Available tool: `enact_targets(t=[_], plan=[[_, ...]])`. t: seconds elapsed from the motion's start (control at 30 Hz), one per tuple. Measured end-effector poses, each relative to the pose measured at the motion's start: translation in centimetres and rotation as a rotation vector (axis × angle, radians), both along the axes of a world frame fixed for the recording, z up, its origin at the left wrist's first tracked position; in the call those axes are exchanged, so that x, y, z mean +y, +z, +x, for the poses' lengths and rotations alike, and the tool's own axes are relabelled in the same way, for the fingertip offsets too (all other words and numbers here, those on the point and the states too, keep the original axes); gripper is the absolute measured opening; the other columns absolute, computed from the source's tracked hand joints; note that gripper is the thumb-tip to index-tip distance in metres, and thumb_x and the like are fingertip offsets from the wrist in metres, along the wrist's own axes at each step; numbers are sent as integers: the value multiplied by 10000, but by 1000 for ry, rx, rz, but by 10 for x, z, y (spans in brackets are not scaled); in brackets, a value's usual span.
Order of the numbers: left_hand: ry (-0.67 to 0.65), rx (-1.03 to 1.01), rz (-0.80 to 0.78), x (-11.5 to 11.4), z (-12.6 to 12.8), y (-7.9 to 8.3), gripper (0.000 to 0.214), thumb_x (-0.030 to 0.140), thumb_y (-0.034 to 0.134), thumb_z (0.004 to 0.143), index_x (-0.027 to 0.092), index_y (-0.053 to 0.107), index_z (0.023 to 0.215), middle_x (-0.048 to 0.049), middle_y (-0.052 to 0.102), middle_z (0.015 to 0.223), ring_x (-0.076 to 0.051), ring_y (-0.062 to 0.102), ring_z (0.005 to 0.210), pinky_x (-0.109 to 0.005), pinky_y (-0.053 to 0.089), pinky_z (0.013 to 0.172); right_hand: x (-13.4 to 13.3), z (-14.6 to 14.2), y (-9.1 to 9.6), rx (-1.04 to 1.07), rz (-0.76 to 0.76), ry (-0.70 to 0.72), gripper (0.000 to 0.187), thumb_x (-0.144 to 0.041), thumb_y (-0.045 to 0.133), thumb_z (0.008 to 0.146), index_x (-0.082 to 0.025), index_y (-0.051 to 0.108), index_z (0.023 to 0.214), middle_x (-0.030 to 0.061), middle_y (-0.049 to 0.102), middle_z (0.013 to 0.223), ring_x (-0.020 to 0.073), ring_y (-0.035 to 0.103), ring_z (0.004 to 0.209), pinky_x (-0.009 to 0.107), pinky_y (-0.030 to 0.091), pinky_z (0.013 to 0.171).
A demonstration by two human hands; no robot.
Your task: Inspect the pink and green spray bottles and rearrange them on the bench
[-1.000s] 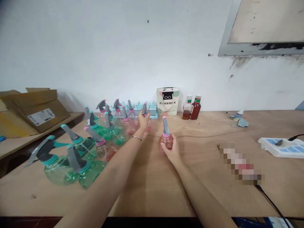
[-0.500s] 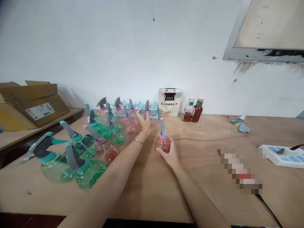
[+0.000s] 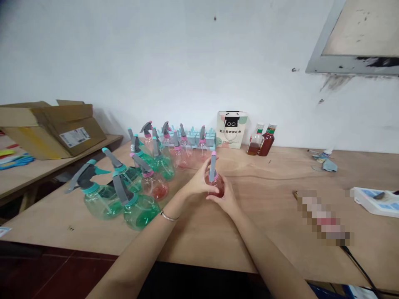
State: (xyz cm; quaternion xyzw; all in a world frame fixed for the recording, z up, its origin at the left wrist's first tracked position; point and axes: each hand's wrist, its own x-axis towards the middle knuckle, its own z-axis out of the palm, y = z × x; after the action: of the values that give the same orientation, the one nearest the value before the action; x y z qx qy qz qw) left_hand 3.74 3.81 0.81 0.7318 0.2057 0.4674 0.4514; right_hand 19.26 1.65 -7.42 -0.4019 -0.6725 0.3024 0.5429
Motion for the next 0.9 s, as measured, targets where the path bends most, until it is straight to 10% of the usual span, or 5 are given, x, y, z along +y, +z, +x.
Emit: enact_targets(t=[0.23, 0.47, 0.67, 0.9], plan=[[247, -69, -52, -13, -12, -13, 711, 366, 746, 748, 203, 461, 1378, -142, 508, 1394, -301, 487, 1291, -455, 365, 1094, -12, -1, 3, -301, 30, 156, 978, -518, 788, 692, -270, 273, 1486, 146, 359, 1517, 324, 341, 1413, 545, 282, 1164], [-13, -355, -371, -23, -30, 0, 582, 329, 765, 644, 175, 596, 1179, -74, 714, 966, -212, 694, 831, -313, 526, 743, -13, 4, 8, -89, 37, 374, 986, -787, 581, 700, -261, 284, 1479, 151, 425, 1467, 347, 426, 1351, 509, 366, 1109], [-322, -502, -577, -36, -39, -3, 348, 486, 711, 598, 164, 614, 691, -27, 645, 579, -173, 629, 555, -280, 485, 580, -1, 23, 1, -45, 2, 91, 730, -744, 401, 849, -243, 396, 1380, 127, 586, 1224, 281, 575, 1143, 462, 445, 1020], [-315, -407, -712, -58, -23, 6, 326, 461, 708, 651, 156, 609, 710, -46, 678, 632, -155, 605, 494, -258, 461, 511, 1, 20, 9, -96, -50, 9, 570, -681, 433, 880, -249, 533, 1239, 93, 623, 1265, 265, 572, 1181, 445, 438, 1034]])
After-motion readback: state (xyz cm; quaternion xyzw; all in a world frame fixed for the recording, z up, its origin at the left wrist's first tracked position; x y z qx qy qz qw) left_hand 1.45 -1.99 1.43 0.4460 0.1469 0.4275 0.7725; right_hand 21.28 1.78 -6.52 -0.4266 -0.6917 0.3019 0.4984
